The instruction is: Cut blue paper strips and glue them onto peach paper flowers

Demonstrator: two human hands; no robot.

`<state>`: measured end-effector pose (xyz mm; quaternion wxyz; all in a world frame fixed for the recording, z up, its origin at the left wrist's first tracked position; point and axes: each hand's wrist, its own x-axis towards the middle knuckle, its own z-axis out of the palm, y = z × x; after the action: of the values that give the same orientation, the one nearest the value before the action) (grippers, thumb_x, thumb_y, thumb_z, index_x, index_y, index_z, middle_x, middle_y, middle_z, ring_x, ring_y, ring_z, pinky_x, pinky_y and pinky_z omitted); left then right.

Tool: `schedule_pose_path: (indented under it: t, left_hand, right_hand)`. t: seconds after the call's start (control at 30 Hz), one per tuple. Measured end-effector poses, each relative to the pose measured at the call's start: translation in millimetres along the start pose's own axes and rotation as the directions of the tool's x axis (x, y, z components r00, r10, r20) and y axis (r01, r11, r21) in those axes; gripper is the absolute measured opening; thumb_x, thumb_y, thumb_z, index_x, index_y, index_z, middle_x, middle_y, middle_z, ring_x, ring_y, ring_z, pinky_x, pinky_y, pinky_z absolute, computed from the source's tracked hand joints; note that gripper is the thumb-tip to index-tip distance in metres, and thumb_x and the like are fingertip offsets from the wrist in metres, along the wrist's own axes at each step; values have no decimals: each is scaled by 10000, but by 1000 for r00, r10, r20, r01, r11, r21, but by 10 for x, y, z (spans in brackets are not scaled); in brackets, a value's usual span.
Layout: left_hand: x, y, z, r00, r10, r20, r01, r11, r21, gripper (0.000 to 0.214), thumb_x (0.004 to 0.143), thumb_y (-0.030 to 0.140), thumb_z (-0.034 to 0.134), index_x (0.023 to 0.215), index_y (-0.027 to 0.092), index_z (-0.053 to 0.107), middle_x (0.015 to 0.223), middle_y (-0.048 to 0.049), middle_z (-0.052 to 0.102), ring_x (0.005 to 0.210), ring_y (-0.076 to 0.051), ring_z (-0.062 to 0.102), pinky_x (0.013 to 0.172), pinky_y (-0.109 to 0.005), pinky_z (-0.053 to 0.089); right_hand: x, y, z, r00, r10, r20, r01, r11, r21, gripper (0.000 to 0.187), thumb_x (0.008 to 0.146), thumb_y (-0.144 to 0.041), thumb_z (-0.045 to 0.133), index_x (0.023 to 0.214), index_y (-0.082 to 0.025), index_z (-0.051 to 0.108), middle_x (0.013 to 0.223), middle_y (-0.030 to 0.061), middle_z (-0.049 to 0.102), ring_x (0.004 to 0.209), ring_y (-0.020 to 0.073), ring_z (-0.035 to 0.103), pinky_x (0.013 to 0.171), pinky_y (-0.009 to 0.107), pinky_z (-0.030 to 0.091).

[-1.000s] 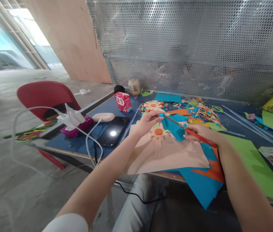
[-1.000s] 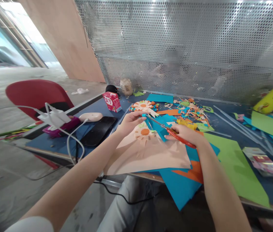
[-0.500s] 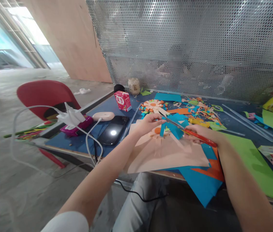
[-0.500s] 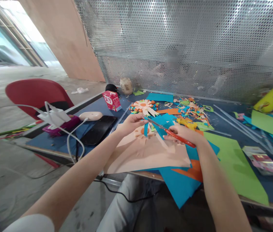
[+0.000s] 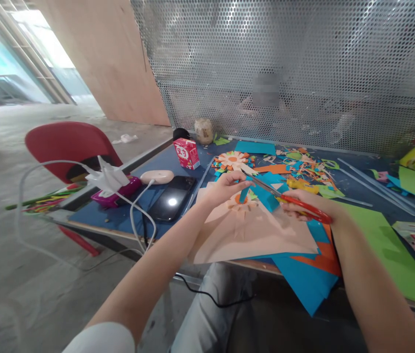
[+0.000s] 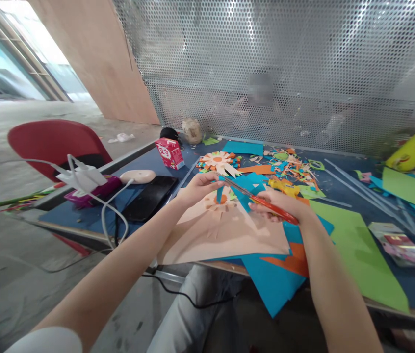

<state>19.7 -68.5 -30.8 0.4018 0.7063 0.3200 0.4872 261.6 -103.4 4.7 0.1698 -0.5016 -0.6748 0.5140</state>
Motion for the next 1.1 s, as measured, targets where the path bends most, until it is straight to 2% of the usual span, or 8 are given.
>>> schedule_pose_path:
  t: [0.1,0.33,0.53,0.6,0.7,0.8,0.9,1.1]
  left_hand:
    - [3,-11,-1,1000,-11,5,11,1000,-5,338,666,484,642,605,159,574,666,-18,547,676,-129,532,676,-276,431]
    - [12,-9,-33,998,46,-43,-45,999,11,329,696,463,622,592,161,541,651,-2,498,637,-110,476,643,-268,398]
    - [-22,2,26,988,146,46,-151,977,150,299,711,384,635,542,165,522,632,-8,489,616,-109,457,599,-257,382]
    - [-21,6,47,984,171,57,-179,968,175,302,728,369,621,530,167,516,630,-9,489,630,-112,462,603,-255,376]
    - [15,4,30,962,208,-175,-180,970,164,270,744,370,598,569,176,531,632,-7,491,657,-122,470,619,-263,378]
    - [58,-4,-20,879,181,-441,-141,982,122,223,710,355,626,599,176,551,686,-13,520,691,-126,483,622,-264,384]
    - [78,-37,-41,854,124,-505,-108,992,60,223,671,341,657,578,169,550,678,-5,517,668,-115,480,602,-255,381]
    - [75,-169,13,936,-27,-350,-38,983,-178,260,578,366,731,651,152,603,619,18,533,589,-88,491,566,-237,398]
  right_hand:
    - [-5,-43,0,980,163,113,-171,983,67,294,724,-477,561,684,-194,491,474,-46,451,355,45,359,323,172,249]
    - [-15,-122,44,986,122,115,-129,990,51,320,707,-484,567,615,-196,462,460,-49,445,320,50,362,290,178,269]
    - [-140,-73,12,966,-184,180,150,971,189,529,695,-709,433,583,-192,441,456,-43,438,263,42,312,264,205,248]
    - [-210,-107,-20,967,-239,84,214,949,233,565,650,-762,420,593,-200,439,452,-43,427,256,55,325,257,213,222]
    - [-223,-172,-60,924,-279,-262,315,943,107,469,674,-682,495,660,-216,437,495,-46,442,302,81,391,291,218,251]
    - [-70,-155,-70,815,-198,-545,88,971,-222,383,720,-594,497,652,-229,404,505,-31,456,360,112,430,367,244,302]
    - [133,-51,-43,744,-186,-642,-165,880,-445,364,650,-511,615,568,-228,400,558,56,542,568,209,563,480,276,340]
    - [250,65,64,859,-150,-489,-258,698,-668,257,754,-423,529,787,-178,596,861,127,672,774,244,629,602,282,421]
